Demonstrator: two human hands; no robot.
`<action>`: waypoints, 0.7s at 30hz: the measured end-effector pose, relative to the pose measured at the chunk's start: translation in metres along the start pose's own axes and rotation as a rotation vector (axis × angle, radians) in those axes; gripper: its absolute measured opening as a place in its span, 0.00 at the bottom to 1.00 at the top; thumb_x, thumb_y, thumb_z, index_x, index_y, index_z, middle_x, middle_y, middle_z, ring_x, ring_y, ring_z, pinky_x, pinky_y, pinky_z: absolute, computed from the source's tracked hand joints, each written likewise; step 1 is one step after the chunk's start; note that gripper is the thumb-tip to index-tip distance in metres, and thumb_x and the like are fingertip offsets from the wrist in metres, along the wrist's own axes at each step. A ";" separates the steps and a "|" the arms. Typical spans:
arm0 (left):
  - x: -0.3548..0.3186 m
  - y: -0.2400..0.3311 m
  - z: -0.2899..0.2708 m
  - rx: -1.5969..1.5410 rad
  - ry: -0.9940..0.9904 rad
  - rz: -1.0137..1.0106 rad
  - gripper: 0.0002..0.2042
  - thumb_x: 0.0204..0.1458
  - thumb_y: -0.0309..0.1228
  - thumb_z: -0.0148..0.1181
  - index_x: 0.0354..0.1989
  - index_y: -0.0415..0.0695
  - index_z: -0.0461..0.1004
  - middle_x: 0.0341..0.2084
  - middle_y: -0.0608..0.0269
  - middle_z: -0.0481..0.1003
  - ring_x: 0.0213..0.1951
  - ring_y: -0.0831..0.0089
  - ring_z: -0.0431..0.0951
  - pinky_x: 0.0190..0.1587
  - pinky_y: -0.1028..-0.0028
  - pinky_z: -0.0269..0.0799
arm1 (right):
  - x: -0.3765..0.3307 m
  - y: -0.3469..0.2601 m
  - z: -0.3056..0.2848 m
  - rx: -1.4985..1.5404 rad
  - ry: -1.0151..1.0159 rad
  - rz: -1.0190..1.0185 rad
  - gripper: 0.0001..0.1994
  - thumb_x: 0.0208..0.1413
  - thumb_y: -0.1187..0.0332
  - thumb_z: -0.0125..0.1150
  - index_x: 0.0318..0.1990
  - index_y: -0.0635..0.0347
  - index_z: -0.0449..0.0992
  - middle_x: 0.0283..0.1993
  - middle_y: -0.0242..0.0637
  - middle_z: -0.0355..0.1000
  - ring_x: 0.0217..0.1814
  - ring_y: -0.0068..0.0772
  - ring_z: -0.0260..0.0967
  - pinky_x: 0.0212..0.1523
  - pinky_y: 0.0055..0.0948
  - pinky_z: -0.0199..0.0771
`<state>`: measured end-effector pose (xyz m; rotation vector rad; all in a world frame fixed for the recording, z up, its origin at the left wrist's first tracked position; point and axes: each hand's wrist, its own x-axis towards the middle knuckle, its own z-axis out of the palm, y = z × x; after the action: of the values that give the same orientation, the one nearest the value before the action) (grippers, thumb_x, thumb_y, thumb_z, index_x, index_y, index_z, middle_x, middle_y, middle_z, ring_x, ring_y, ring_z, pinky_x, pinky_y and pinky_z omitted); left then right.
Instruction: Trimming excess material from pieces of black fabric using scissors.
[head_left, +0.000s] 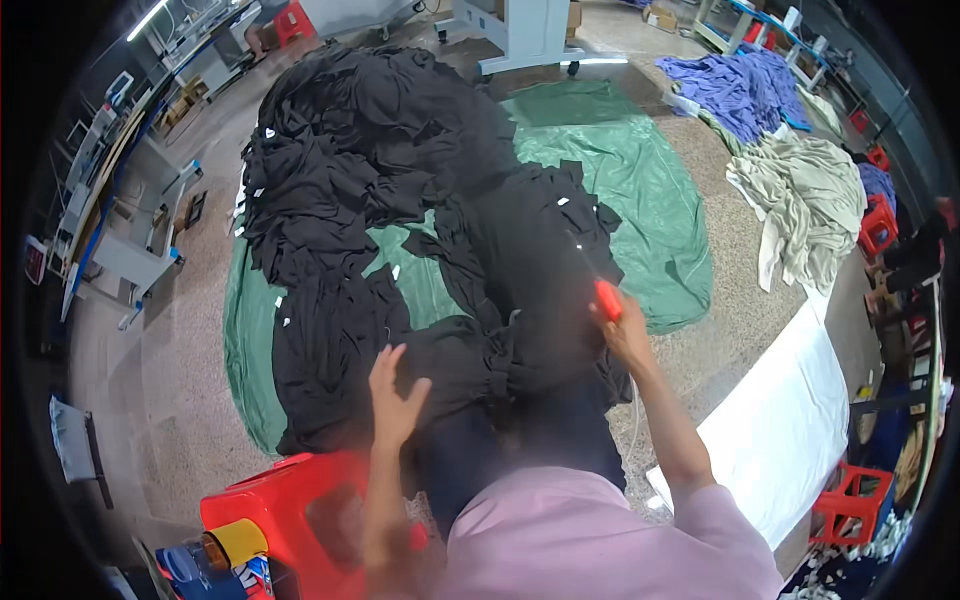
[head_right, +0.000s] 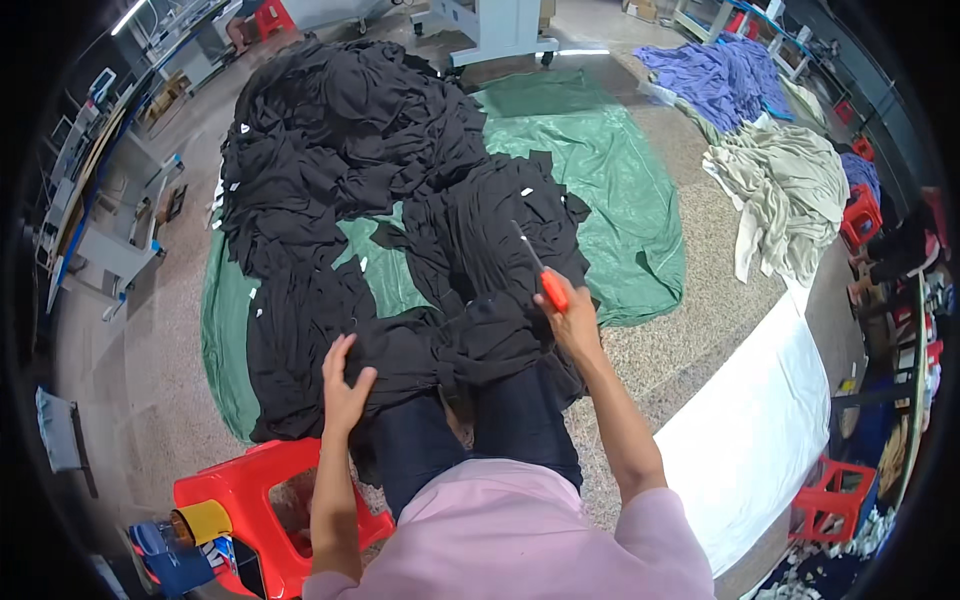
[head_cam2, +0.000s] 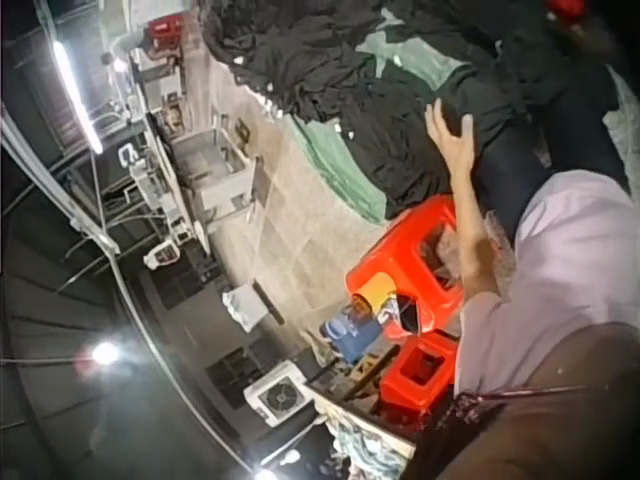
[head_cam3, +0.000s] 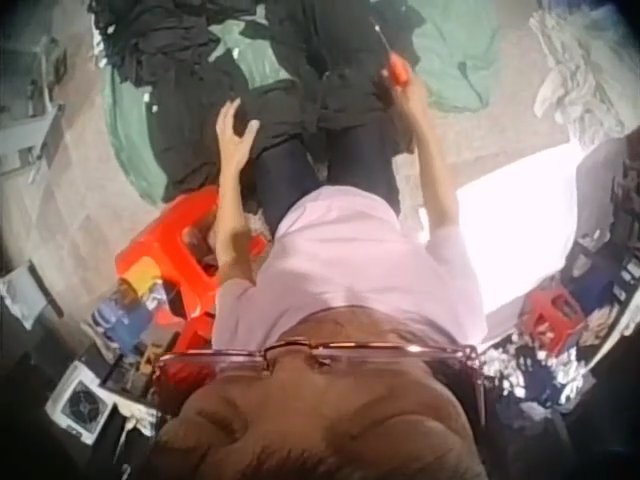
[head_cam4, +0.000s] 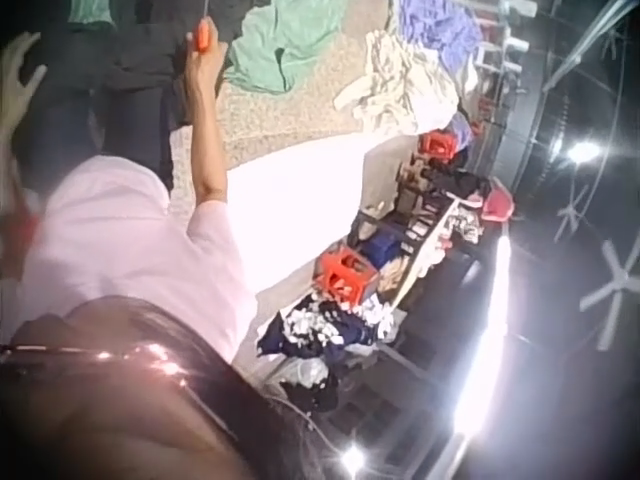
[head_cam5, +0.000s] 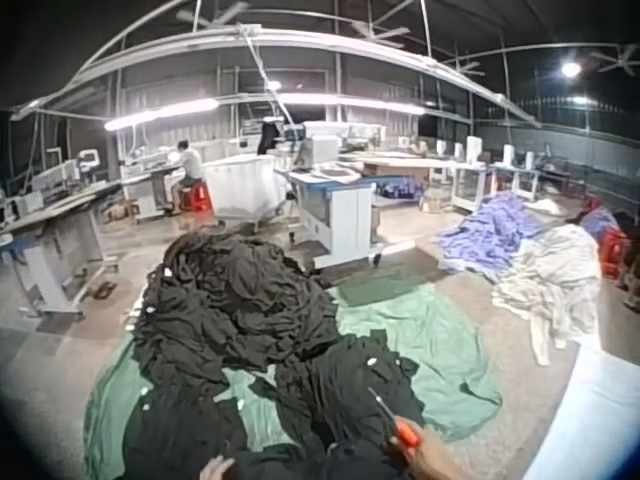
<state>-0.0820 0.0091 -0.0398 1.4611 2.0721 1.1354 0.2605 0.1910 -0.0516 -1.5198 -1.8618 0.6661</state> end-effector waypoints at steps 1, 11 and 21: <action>0.009 0.018 0.004 0.136 -0.062 0.125 0.30 0.43 0.39 0.71 0.58 0.49 0.70 0.65 0.48 0.60 0.67 0.49 0.56 0.67 0.54 0.52 | 0.003 0.001 0.000 0.033 -0.040 -0.006 0.28 0.54 0.52 0.67 0.63 0.38 0.69 0.37 0.50 0.66 0.38 0.51 0.69 0.41 0.41 0.70; 0.019 0.065 0.089 0.443 -0.113 0.393 0.13 0.47 0.37 0.67 0.37 0.44 0.80 0.42 0.59 0.76 0.49 0.60 0.70 0.52 0.56 0.63 | -0.004 -0.007 0.015 0.236 -0.197 -0.128 0.37 0.41 0.53 0.77 0.62 0.44 0.70 0.37 0.49 0.72 0.40 0.50 0.73 0.44 0.41 0.71; 0.008 0.057 0.099 -0.418 -0.115 -0.060 0.08 0.50 0.19 0.64 0.38 0.37 0.76 0.27 0.64 0.76 0.26 0.84 0.73 0.30 0.83 0.68 | -0.089 -0.055 -0.051 -0.059 -0.198 -0.111 0.21 0.51 0.62 0.70 0.52 0.51 0.75 0.41 0.47 0.68 0.42 0.55 0.71 0.40 0.43 0.73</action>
<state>0.0167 0.0645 -0.0552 1.2212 1.6624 1.3275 0.2738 0.0916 0.0085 -1.4175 -2.1146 0.7376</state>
